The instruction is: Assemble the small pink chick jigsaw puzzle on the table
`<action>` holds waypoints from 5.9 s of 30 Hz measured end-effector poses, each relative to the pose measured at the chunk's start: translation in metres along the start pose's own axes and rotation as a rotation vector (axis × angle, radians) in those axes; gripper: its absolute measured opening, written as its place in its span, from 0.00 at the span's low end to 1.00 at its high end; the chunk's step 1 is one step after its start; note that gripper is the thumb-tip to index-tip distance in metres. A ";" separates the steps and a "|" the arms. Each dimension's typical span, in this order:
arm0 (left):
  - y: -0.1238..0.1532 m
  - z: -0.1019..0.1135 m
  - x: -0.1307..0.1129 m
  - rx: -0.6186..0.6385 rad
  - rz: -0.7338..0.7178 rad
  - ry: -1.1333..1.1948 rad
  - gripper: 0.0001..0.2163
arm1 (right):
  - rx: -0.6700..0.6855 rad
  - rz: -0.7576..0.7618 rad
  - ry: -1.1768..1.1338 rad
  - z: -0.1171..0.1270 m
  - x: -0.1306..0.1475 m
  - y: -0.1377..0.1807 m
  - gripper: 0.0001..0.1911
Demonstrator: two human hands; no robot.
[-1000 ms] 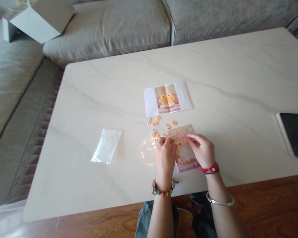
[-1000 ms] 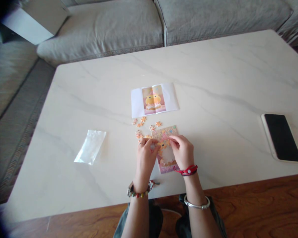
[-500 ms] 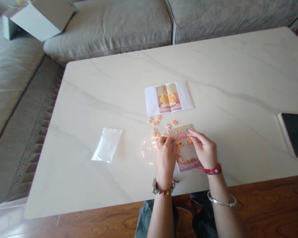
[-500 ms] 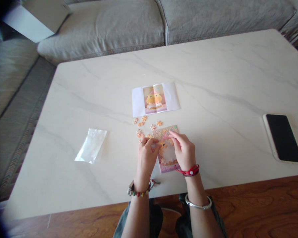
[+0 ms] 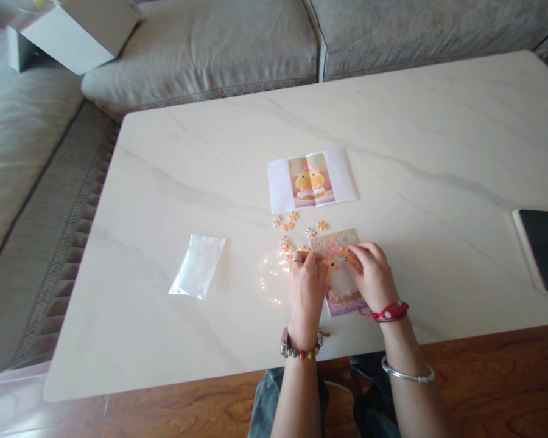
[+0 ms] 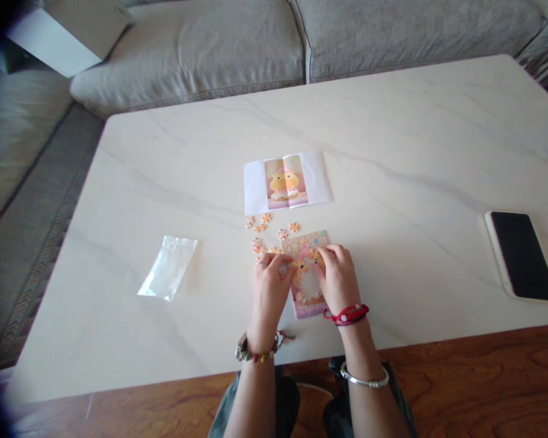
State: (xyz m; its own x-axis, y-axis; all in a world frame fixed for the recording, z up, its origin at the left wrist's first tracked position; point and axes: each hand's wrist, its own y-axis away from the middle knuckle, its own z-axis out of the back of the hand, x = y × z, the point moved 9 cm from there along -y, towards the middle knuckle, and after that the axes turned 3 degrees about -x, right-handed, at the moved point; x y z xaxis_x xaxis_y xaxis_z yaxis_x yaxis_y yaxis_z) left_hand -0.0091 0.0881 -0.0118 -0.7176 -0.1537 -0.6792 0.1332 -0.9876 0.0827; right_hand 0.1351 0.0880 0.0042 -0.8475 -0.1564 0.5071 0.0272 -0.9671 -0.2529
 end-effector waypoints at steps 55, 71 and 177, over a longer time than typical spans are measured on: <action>0.000 0.000 -0.001 0.002 -0.005 0.013 0.04 | 0.064 -0.147 -0.304 0.006 -0.007 -0.004 0.07; -0.001 -0.001 0.000 0.018 0.009 0.013 0.05 | -0.028 -0.208 -0.290 0.013 -0.016 -0.004 0.09; 0.001 -0.001 -0.002 0.031 0.003 -0.028 0.06 | 0.183 0.059 -0.161 -0.007 0.012 0.000 0.11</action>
State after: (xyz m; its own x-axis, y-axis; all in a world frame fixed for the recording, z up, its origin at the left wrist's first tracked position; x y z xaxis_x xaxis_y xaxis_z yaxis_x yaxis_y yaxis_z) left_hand -0.0070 0.0878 -0.0111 -0.7359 -0.1574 -0.6586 0.1145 -0.9875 0.1080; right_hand 0.1218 0.0872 0.0046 -0.7464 -0.2296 0.6246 0.1819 -0.9733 -0.1403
